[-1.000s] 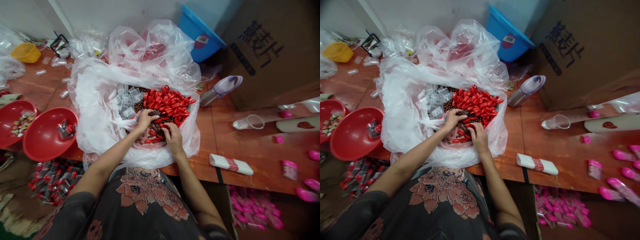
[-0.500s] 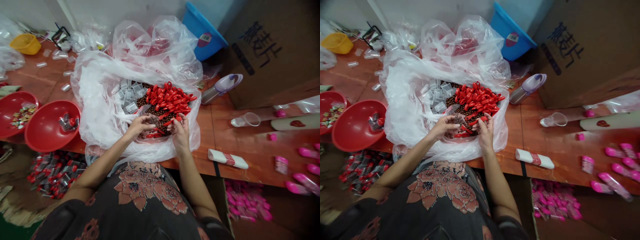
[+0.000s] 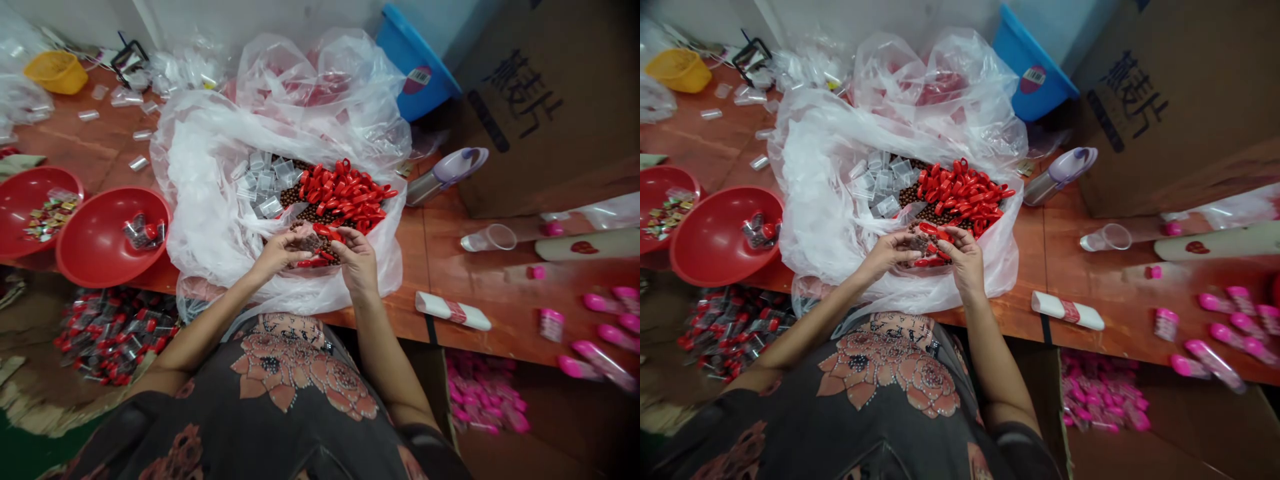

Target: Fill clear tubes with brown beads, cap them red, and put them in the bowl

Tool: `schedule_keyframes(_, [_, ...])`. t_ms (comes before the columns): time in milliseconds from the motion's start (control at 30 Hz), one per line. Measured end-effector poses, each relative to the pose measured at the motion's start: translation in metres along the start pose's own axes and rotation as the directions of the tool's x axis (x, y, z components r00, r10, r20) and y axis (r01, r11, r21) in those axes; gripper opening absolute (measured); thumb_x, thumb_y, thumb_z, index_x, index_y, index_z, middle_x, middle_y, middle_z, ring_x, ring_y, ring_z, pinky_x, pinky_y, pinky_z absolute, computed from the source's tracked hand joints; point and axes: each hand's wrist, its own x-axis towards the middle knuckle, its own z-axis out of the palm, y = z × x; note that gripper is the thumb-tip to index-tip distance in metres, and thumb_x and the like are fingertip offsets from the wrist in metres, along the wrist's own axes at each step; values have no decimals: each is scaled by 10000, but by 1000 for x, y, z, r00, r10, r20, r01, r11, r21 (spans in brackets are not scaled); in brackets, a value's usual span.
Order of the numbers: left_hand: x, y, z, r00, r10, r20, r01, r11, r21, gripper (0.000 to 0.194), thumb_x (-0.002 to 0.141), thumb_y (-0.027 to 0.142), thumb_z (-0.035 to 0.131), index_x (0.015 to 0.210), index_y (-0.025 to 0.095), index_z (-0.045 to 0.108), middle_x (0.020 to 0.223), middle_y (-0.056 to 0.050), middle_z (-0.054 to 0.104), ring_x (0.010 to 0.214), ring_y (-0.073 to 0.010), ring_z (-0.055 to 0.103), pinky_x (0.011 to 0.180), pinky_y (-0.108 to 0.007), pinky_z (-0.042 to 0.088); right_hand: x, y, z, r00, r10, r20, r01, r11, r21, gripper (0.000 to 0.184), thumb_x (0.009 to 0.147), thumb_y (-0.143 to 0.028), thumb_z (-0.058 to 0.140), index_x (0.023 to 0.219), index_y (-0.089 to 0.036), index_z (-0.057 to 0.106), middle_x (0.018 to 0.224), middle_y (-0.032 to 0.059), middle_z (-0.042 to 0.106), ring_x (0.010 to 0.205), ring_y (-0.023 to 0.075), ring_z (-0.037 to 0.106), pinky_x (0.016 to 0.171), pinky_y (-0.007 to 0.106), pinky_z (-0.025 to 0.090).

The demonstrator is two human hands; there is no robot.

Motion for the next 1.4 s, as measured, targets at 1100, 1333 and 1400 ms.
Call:
schedule_keyframes(1100, [-20,1,13,996,82,-45,-87,990,-107,400,616,277,857,975,130,758,901,-62,749,766,-146,677,786,-311,561,-28,-15,21,967,-237,96,255,909,-331,246,957,-369,550,1142,-327,706,1164,-17,735,1099,185,682,1039,436,535])
schedule_keyframes(1333, [-22,-4,9,993,58,-107,-71,990,-120,409,569,271,886,935,136,764,879,-48,749,773,-153,673,789,-301,545,-14,-4,4,771,-325,547,615,604,-507,701,778,-477,764,1382,-268,477,1343,109,606,1236,293,579,1044,531,492])
schedule_keyframes(1400, [-25,-4,10,993,41,-106,-54,991,-121,427,565,285,893,944,139,762,900,-47,748,782,-151,670,785,-288,535,-14,2,5,763,-348,545,632,579,-515,782,736,-481,794,1388,-250,429,1318,126,598,1207,302,588,999,524,515])
